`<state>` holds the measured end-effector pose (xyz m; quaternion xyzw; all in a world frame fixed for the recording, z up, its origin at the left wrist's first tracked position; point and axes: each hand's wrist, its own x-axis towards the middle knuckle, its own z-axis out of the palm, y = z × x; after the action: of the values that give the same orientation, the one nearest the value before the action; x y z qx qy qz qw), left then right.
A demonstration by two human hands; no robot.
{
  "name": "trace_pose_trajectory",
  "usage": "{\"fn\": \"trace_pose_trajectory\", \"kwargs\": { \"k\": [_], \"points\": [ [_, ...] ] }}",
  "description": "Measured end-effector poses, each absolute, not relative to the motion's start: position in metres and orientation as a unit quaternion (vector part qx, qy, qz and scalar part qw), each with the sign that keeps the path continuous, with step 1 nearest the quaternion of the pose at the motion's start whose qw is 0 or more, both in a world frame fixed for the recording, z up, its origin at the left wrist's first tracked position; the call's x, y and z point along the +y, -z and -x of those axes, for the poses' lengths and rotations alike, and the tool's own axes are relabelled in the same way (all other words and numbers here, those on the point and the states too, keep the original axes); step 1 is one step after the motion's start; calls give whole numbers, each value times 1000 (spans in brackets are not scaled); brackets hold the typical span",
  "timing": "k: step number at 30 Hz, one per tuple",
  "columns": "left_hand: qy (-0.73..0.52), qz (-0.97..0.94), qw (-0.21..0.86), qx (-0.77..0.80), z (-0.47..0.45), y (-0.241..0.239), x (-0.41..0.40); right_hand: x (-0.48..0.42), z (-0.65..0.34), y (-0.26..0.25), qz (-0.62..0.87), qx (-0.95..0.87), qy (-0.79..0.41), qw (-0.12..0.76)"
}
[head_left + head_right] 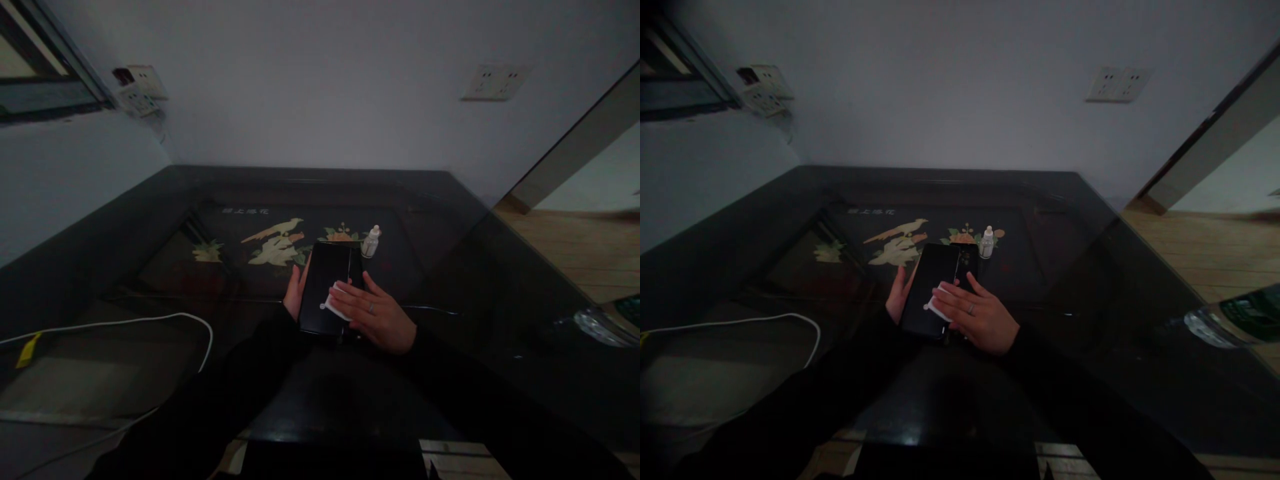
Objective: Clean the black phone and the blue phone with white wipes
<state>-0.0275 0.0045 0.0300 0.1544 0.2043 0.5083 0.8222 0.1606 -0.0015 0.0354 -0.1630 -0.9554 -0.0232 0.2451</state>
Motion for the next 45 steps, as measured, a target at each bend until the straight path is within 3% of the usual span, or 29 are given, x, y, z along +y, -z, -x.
{"fn": "trace_pose_trajectory", "kwargs": {
  "k": [5, 10, 14, 19, 26, 37, 40, 45],
  "points": [
    [-535, -177, 799, 210, 19, -30, 0, -13, -154, -31, 86, -975, 34, 202],
    [-462, -175, 839, 229, 18, -34, -5, 25, -165, -43, 254, -938, 59, 229],
    [-446, -176, 854, 202, 17, -35, -9, 42, -159, -52, 301, -923, 55, 233],
    [-499, -104, 827, 239, 18, -33, -4, 13, -133, -44, 235, -947, 27, 220],
    [-467, -103, 859, 180, 27, -39, -5, -22, -122, -34, 160, -960, 27, 228],
    [-520, -123, 819, 210, 33, -39, 4, 1, -177, -29, 104, -968, 66, 220],
    [-530, -92, 808, 241, 33, -43, 5, 6, -189, -30, 136, -949, 1, 285],
    [-488, -103, 803, 326, 33, -39, 11, -6, -175, -36, 389, -740, -277, 474]
  ]
}}
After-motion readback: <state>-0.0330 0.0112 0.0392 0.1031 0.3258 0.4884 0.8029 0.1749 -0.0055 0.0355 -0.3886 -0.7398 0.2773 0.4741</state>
